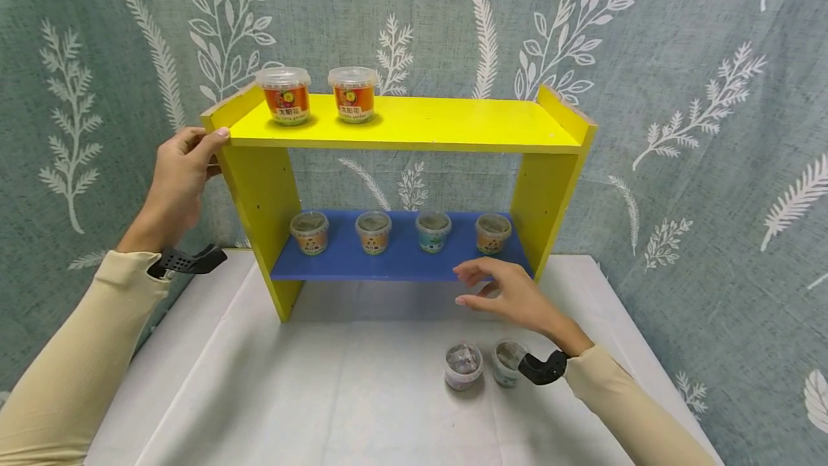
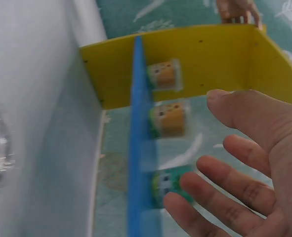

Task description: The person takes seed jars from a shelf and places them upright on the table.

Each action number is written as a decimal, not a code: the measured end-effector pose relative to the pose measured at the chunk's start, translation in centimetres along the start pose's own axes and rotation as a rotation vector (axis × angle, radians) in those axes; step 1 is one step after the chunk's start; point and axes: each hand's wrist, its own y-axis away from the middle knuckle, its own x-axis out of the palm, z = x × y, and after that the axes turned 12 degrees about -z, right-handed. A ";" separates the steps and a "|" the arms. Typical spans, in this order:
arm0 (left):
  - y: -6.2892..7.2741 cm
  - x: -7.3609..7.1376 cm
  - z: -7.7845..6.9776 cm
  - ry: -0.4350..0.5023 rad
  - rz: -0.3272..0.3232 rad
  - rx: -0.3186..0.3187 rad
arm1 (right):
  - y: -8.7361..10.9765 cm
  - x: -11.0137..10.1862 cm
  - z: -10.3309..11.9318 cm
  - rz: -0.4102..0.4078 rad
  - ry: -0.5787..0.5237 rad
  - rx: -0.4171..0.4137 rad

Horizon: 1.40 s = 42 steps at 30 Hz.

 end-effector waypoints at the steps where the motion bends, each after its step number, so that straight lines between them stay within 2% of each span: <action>1: 0.0 0.0 0.0 0.000 -0.002 -0.001 | -0.3 -0.2 0.3 -0.004 0.006 -0.004; 12: -0.2 0.1 0.1 -0.031 0.005 -0.011 | -3.1 -2.0 2.9 -0.056 0.060 -0.050; 17: -0.3 0.2 -0.1 -0.008 0.008 -0.014 | -4.5 -2.5 4.5 -0.087 0.052 -0.109; 28: -0.3 -0.1 -0.1 0.009 0.009 -0.020 | -7.9 -3.5 8.4 -0.141 0.027 -0.160; 36: -0.3 -0.2 0.0 0.027 0.014 -0.015 | -10.3 -3.8 10.4 -0.172 0.029 -0.178; 42: -0.2 0.1 -0.1 0.055 0.007 -0.028 | -12.0 -3.8 11.5 -0.206 -0.003 -0.139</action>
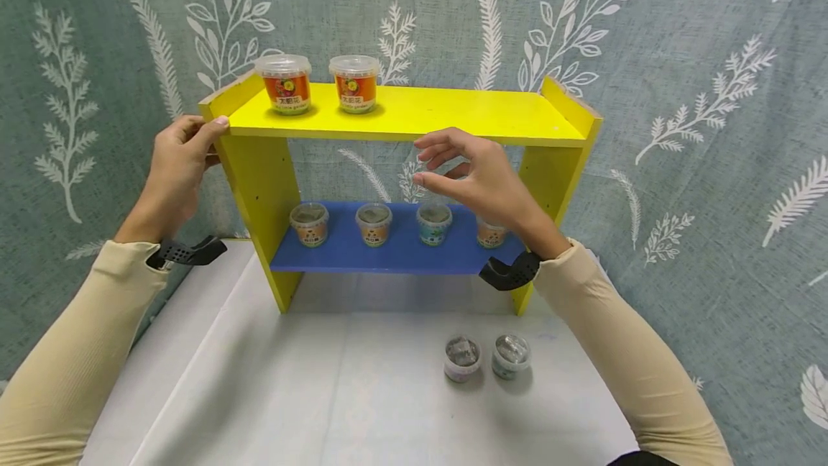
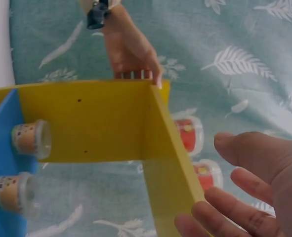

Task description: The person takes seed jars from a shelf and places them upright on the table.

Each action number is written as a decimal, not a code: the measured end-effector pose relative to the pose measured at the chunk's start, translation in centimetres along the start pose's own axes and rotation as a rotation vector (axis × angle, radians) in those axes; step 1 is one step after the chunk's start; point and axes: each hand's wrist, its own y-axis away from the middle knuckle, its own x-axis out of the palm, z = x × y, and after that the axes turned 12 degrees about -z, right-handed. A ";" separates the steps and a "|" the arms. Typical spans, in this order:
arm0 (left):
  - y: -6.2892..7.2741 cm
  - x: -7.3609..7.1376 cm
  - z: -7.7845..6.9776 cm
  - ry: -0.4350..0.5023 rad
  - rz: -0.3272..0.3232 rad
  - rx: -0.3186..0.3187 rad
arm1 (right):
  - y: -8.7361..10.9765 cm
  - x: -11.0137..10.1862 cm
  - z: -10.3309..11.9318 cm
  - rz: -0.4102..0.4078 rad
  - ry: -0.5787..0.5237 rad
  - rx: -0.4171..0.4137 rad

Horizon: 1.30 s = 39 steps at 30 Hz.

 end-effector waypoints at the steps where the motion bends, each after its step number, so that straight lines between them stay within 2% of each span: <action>1: 0.0 0.0 -0.1 -0.002 0.000 -0.003 | -0.3 0.1 0.2 -0.006 0.001 0.007; 9: 0.0 -0.1 -0.2 -0.041 -0.006 0.004 | -2.9 0.9 1.4 -0.027 -0.028 0.074; 17: -0.2 -0.3 0.0 -0.018 -0.015 0.000 | -5.9 2.0 2.2 -0.067 -0.010 0.135; 27: -0.1 -0.1 -0.2 -0.043 -0.010 0.017 | -8.8 2.9 2.4 -0.031 0.054 0.228; 33: 0.0 -0.1 -0.2 -0.091 -0.011 0.035 | -10.6 3.7 2.1 -0.034 0.011 0.308; 39: 0.0 -0.2 -0.2 -0.074 -0.010 0.016 | -12.2 4.7 2.1 -0.035 0.009 0.364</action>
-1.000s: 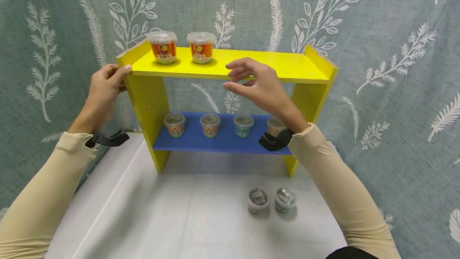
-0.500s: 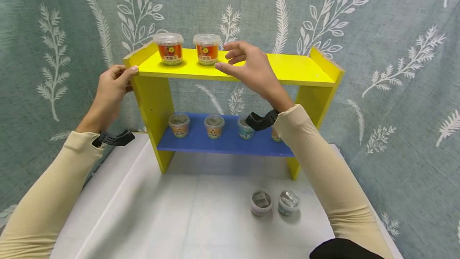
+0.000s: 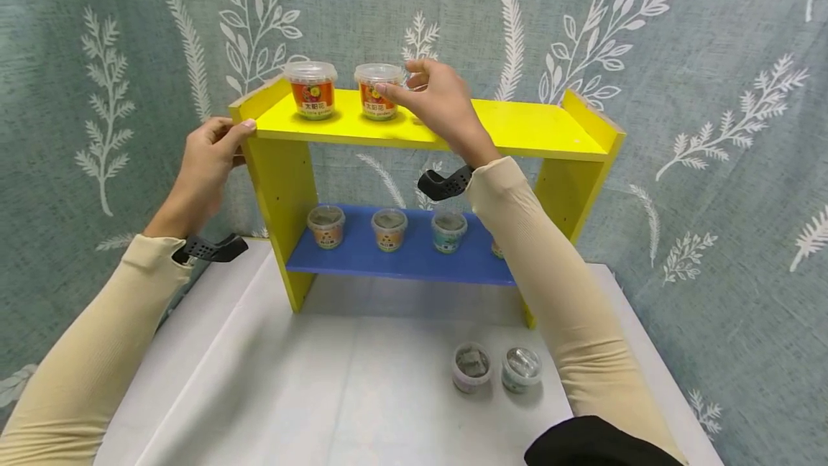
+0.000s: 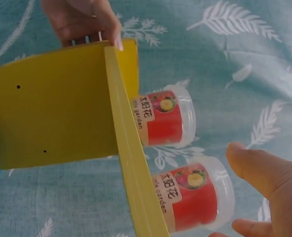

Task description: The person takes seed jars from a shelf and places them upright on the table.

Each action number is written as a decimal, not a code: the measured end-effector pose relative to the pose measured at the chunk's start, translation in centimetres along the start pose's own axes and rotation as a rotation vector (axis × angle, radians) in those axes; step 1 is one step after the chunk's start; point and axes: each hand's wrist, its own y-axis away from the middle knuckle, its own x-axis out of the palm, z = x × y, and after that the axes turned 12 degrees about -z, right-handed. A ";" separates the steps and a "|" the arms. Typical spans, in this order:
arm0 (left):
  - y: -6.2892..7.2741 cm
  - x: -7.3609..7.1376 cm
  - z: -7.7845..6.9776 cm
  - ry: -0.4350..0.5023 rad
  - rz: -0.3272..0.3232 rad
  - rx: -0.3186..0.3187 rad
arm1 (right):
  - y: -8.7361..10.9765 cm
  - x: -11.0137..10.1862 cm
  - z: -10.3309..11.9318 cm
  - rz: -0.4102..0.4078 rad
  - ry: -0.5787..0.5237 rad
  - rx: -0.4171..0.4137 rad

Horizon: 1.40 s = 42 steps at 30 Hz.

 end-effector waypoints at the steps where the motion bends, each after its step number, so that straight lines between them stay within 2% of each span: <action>1: 0.0 0.0 0.0 0.002 0.001 -0.001 | -0.2 0.2 0.1 0.004 0.001 0.014; 8: 0.0 0.1 -0.1 0.002 0.003 -0.010 | -1.5 1.0 0.7 0.029 0.010 0.129; 14: 0.1 0.0 0.0 -0.009 -0.005 0.003 | -2.2 1.5 0.6 0.061 -0.091 0.166; 20: 0.1 0.0 0.0 0.007 -0.010 0.001 | -2.7 2.1 0.5 0.089 -0.145 0.175; 26: 0.1 -0.1 0.0 -0.014 -0.008 0.006 | -3.0 2.3 0.4 0.097 -0.198 0.196; 42: 0.1 -0.1 0.2 -0.006 -0.001 0.013 | -2.8 1.7 0.1 0.061 -0.214 0.165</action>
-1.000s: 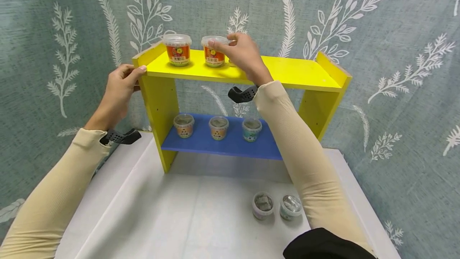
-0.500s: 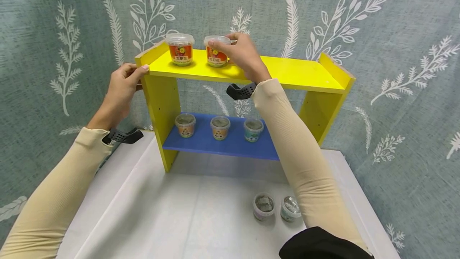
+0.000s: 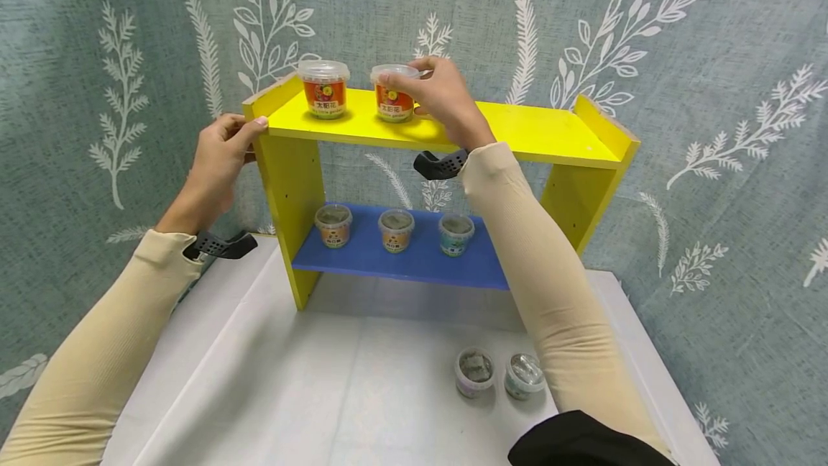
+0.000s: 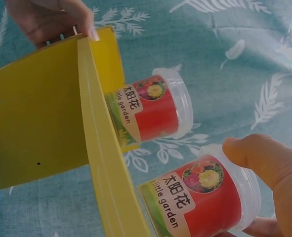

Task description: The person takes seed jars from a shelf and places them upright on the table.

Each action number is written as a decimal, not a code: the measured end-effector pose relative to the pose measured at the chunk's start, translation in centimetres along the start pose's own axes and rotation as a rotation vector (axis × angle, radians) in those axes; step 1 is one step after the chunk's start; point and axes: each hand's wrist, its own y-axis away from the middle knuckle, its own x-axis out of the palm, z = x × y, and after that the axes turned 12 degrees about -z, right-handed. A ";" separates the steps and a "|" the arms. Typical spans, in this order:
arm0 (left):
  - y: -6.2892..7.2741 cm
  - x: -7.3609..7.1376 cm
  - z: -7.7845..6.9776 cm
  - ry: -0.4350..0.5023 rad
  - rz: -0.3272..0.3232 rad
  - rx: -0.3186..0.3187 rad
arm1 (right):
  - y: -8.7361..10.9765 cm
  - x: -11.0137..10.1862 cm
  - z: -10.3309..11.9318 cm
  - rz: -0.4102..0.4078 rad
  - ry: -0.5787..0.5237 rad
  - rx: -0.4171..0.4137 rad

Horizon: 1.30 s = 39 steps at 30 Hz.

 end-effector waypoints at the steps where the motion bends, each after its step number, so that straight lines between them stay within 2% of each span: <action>1: 0.0 0.0 0.0 0.004 -0.002 -0.002 | 0.0 -0.1 0.0 -0.002 -0.001 -0.003; 15: 0.0 -0.2 0.2 -0.004 -0.008 -0.014 | 1.4 -1.5 -0.1 -0.018 -0.016 -0.072; 34: 0.0 0.3 0.1 -0.009 -0.009 0.009 | 4.5 -3.4 -0.1 0.008 -0.076 -0.125; 39: 0.1 0.3 0.0 0.004 -0.015 -0.004 | 5.3 -3.9 0.1 0.002 -0.076 -0.147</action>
